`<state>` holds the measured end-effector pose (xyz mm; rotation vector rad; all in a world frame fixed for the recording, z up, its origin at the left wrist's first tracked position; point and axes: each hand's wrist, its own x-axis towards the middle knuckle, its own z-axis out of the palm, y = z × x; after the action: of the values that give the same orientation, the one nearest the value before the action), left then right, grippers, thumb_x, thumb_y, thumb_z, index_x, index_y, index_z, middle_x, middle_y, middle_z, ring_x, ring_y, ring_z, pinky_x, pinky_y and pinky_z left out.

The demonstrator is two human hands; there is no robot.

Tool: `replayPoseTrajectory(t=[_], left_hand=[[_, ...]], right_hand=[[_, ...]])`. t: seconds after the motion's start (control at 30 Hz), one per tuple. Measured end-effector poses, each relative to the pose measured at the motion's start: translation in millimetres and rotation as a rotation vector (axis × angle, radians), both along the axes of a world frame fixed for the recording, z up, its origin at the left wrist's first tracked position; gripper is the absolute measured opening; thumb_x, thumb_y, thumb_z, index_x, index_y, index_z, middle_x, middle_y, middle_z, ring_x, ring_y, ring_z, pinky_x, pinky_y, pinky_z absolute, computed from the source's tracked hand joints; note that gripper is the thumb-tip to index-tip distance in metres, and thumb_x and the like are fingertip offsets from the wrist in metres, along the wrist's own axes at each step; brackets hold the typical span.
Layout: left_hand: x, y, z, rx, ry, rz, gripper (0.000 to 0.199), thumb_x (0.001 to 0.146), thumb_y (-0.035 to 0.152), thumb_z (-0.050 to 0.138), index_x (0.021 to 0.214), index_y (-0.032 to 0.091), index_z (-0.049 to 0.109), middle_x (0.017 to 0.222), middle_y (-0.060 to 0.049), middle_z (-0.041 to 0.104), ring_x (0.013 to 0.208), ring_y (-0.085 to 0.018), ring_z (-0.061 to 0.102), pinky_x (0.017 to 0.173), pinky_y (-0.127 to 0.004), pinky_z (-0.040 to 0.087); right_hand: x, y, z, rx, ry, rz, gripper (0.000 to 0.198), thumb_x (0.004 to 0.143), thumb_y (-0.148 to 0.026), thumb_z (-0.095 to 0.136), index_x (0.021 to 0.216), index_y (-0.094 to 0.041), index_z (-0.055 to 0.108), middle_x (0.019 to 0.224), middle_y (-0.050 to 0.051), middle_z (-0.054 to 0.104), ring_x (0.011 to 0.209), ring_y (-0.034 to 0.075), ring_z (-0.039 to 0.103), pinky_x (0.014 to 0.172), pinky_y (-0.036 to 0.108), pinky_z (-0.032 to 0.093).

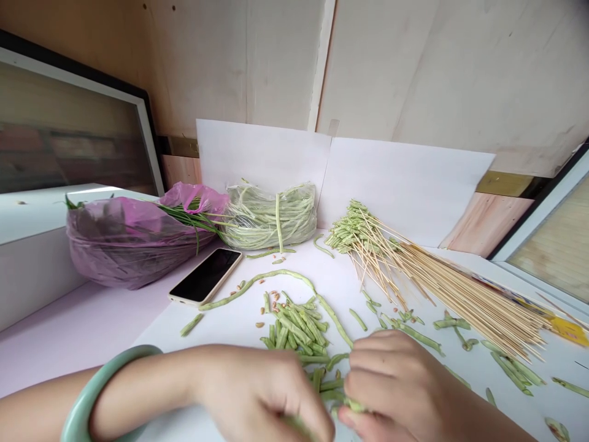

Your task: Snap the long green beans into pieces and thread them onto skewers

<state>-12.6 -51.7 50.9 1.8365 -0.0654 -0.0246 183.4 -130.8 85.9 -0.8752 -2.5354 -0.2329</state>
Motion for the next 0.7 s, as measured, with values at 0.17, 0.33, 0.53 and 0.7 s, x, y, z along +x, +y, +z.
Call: replayPoseTrajectory(t=[0.17,0.33,0.53,0.7], left_hand=[[4.1,10.1,9.4,-0.447,0.119,0.55,0.036,0.083,0.048,0.058,0.066,0.019,0.044,0.042,0.01,0.034,0.034,-0.005,0.03,0.033,-0.016,0.02],[9.7,16.9,-0.4,-0.558,0.113,0.661,0.035,0.081,0.049,0.06,0.076,0.015,0.055,0.05,0.006,0.049,0.035,-0.005,0.039,0.031,-0.015,0.026],[10.1,14.3,4.3,-0.625,0.11,0.685,0.037,0.079,0.05,0.062,0.075,0.015,0.055,0.056,0.001,0.058,0.038,-0.005,0.042,0.034,-0.016,0.032],[8.7,12.0,4.9,-0.618,0.126,0.646,0.04,0.079,0.055,0.061,0.078,0.016,0.053,0.055,0.003,0.054,0.042,-0.005,0.04,0.038,-0.016,0.03]], right_hand=[[6.7,12.0,-8.2,-0.126,0.08,-0.216,0.027,0.096,-0.027,0.045,0.071,-0.019,0.052,0.062,-0.002,0.05,0.055,0.013,0.048,0.049,0.024,0.038],[8.7,16.3,-19.3,-0.253,0.04,-0.313,0.034,0.081,-0.001,0.04,0.1,-0.021,0.059,0.083,0.002,0.055,0.071,0.017,0.057,0.06,0.026,0.048],[7.6,19.9,-29.2,-0.196,0.082,-0.242,0.048,0.083,0.001,0.032,0.12,-0.02,0.056,0.092,0.005,0.052,0.053,0.01,0.051,0.045,0.019,0.047],[4.9,19.2,-32.0,-0.226,0.269,-0.136,0.032,0.087,-0.004,0.042,0.112,-0.022,0.05,0.091,0.002,0.062,0.078,0.015,0.063,0.068,0.024,0.054]])
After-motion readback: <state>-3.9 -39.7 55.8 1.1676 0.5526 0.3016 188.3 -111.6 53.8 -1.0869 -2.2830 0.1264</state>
